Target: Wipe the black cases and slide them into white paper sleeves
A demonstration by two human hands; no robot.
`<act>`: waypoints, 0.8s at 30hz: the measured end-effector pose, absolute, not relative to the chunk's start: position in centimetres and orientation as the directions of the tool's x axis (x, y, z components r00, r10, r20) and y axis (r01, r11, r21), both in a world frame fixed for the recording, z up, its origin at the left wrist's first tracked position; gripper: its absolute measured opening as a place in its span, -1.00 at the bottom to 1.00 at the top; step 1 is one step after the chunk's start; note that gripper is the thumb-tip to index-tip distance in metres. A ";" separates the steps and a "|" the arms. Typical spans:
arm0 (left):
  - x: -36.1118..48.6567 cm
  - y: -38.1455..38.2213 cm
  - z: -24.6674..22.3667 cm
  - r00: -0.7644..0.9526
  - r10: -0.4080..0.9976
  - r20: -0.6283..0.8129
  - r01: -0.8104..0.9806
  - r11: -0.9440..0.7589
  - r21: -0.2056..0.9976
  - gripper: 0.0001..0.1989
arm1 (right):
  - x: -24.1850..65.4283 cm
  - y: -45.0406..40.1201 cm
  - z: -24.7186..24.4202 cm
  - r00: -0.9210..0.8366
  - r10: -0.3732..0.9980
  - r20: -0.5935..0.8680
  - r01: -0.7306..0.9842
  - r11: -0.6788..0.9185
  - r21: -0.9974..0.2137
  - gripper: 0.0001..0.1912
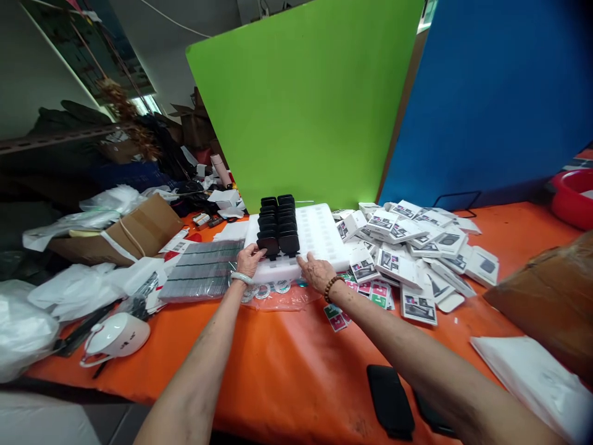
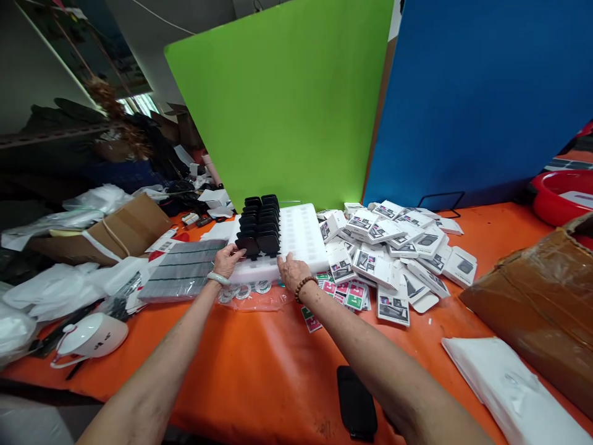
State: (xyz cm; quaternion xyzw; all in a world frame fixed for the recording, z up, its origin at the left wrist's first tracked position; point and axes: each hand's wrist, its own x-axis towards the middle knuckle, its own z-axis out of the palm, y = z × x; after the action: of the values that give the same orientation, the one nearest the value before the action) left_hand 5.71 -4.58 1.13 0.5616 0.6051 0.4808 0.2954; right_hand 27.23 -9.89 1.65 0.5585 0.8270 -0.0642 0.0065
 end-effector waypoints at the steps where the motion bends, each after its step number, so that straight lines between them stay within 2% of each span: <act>1: 5.8 -4.6 1.2 -0.195 0.963 0.185 0.379 -0.100 0.920 -0.78 | 27.2 -9.8 1.7 -0.374 0.923 -0.088 0.925 0.366 -0.097 -0.47; 6: 6.3 -4.1 2.9 -0.230 0.941 0.250 0.273 -0.185 0.944 -0.75 | 26.8 -9.7 1.9 -0.357 0.927 -0.110 0.932 0.347 -0.106 -0.45; 11: 6.7 -5.3 6.6 -0.291 0.904 0.314 0.144 -0.283 0.948 -0.69 | 26.7 -9.9 1.4 -0.349 0.932 -0.098 0.929 0.329 -0.172 -0.45; 16: 8.0 -11.2 8.0 -0.344 0.911 0.226 0.009 -0.238 0.971 -0.66 | 27.7 -10.4 1.2 -0.356 0.932 -0.070 0.893 0.317 -0.319 -0.38; 18: 8.8 -14.1 7.5 -0.347 0.925 0.153 -0.065 -0.186 0.980 -0.65 | 28.6 -11.2 1.9 -0.366 0.930 -0.036 0.866 0.326 -0.380 -0.43; 19: 9.3 -15.5 7.1 -0.339 0.934 0.110 -0.099 -0.151 0.984 -0.64 | 29.1 -11.9 2.4 -0.361 0.933 -0.016 0.846 0.320 -0.426 -0.48; 21: 10.3 -17.8 6.3 -0.324 0.945 0.030 -0.159 -0.086 0.984 -0.64 | 30.0 -14.2 3.6 -0.319 0.948 -0.012 0.729 0.237 -0.643 -0.57; 23: 11.5 -19.7 5.4 -0.306 0.951 -0.043 -0.215 -0.025 0.976 -0.63 | 30.5 -17.4 4.5 -0.300 0.950 -0.088 0.391 0.038 -0.919 -0.55; 24: 12.2 -20.6 5.0 -0.290 0.954 -0.078 -0.245 0.005 0.970 -0.62 | 30.6 -19.2 4.6 -0.345 0.931 -0.119 0.187 -0.056 -0.981 -0.54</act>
State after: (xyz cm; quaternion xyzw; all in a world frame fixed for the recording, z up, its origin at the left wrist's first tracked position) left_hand 12.20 -20.55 5.00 0.3438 0.5156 0.6160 0.4863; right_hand 30.60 -19.19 4.65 0.4651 0.6006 -0.5585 -0.3332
